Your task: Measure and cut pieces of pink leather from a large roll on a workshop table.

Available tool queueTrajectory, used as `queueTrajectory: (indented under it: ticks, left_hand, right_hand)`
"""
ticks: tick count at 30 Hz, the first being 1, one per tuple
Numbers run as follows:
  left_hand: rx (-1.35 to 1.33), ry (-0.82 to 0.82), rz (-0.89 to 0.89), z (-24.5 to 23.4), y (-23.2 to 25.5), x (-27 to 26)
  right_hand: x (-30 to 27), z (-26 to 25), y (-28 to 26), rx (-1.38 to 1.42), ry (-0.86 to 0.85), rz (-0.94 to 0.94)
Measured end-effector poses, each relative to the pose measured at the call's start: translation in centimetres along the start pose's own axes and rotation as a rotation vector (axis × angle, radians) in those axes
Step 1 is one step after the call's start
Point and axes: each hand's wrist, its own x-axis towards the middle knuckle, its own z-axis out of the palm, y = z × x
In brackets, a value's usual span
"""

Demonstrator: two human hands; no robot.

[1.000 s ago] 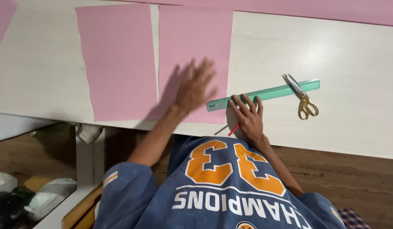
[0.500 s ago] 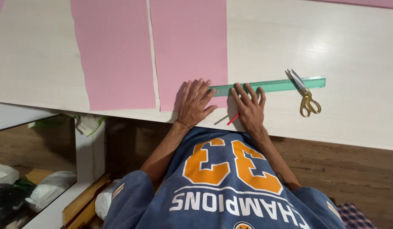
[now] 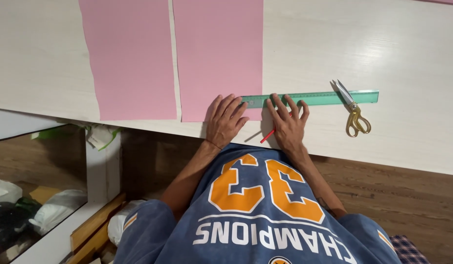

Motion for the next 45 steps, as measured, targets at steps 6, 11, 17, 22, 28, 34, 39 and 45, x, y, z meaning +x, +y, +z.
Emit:
queueTrajectory:
  ticks: [6,11,17,22,28,34,39,45]
  left_hand:
    - [-0.01,0.003,-0.009,0.2,-0.1,0.0]
    - [-0.02,0.004,-0.007,0.2,-0.2,0.0]
    - [-0.035,0.0,-0.018,0.2,-0.2,-0.1]
    - [-0.034,-0.003,-0.02,0.0,-0.2,0.0]
    - [-0.04,0.005,-0.018,0.0,-0.2,0.0]
    - [-0.038,0.016,-0.011,0.1,-0.3,-0.2]
    - [-0.084,0.006,-0.007,0.0,-0.2,-0.6]
    - [-0.061,0.013,-0.024,0.1,-0.5,-0.4]
  right_hand:
    - [0.0,0.2,0.2,0.006,0.004,-0.001]
    - [-0.2,0.6,0.3,0.009,0.007,-0.005]
    - [-0.2,0.6,0.3,0.007,-0.009,-0.004]
    - [-0.4,0.7,0.3,-0.003,-0.011,-0.006]
    - [-0.2,0.6,0.3,-0.004,-0.002,-0.017]
    - [0.5,1.1,2.1,0.224,0.043,0.073]
    - [6.2,1.6,2.8,1.184,-0.159,0.571]
    - [10.3,4.5,3.3,1.323,-0.446,0.162]
